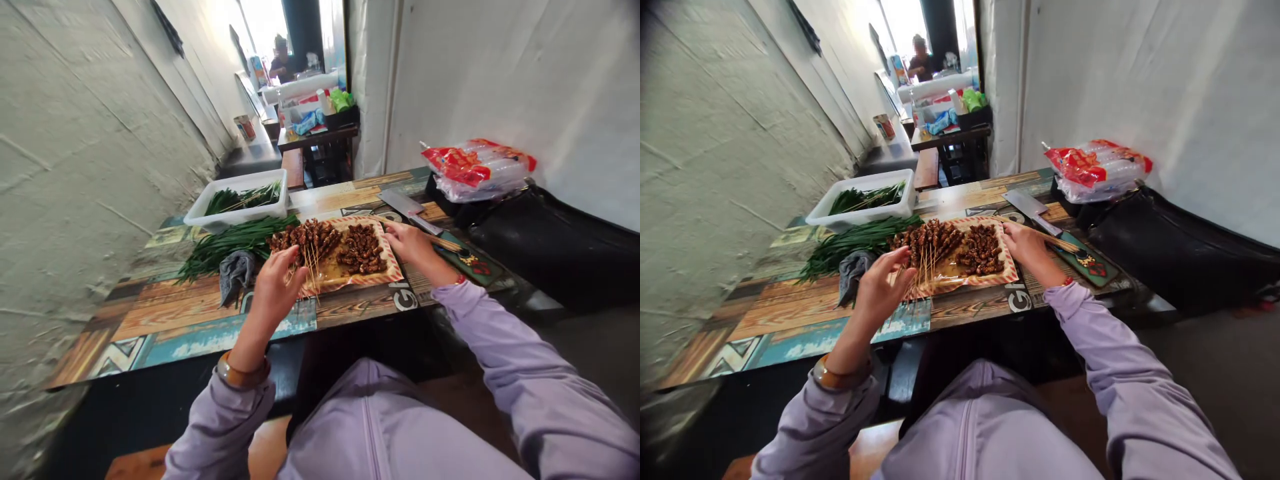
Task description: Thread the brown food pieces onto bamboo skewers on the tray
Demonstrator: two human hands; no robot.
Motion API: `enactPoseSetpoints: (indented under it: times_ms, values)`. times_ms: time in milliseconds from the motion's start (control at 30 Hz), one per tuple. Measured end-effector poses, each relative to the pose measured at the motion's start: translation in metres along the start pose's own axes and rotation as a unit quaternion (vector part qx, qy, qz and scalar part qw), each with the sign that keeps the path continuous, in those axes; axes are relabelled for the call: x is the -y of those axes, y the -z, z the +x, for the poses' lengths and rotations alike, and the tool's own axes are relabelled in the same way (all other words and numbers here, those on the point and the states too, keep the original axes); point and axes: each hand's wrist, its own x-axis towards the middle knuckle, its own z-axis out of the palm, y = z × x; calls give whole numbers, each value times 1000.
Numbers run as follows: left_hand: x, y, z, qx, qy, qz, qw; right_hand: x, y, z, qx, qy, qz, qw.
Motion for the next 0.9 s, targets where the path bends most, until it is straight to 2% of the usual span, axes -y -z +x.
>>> enactPoseSetpoints:
  times_ms: [133, 233, 333, 367, 433, 533, 700, 800, 900]
  values:
    - [-41, -28, 4, 139, -94, -19, 986, -35, 4, 9, -6, 29, -130, 991]
    - [-49, -51, 4, 177, -105, 0, 979, -45, -1, 14, -1, 56, -189, 980]
    - [-48, -72, 1, 116, -60, -21, 991, -49, -6, 18, 2, 68, -217, 974]
    - [-48, -77, 0, 83, -40, -35, 995, -50, -8, 19, -2, 68, -224, 972]
    - [-53, -84, -3, 51, -23, -49, 997, -53, -10, 19, -4, 61, -236, 970]
    - [-74, -88, -7, 32, -51, -60, 996, -58, -12, 18, -2, 46, -248, 968]
    - [-112, -99, 1, 36, -150, -135, 979, -57, -4, 17, -34, 20, -232, 972]
    - [-113, -113, 11, 17, -118, -157, 980, -49, 9, 16, -64, 5, -219, 974]
    - [-99, -123, 14, -3, -74, -145, 987, -41, 17, 11, -76, 44, -219, 972]
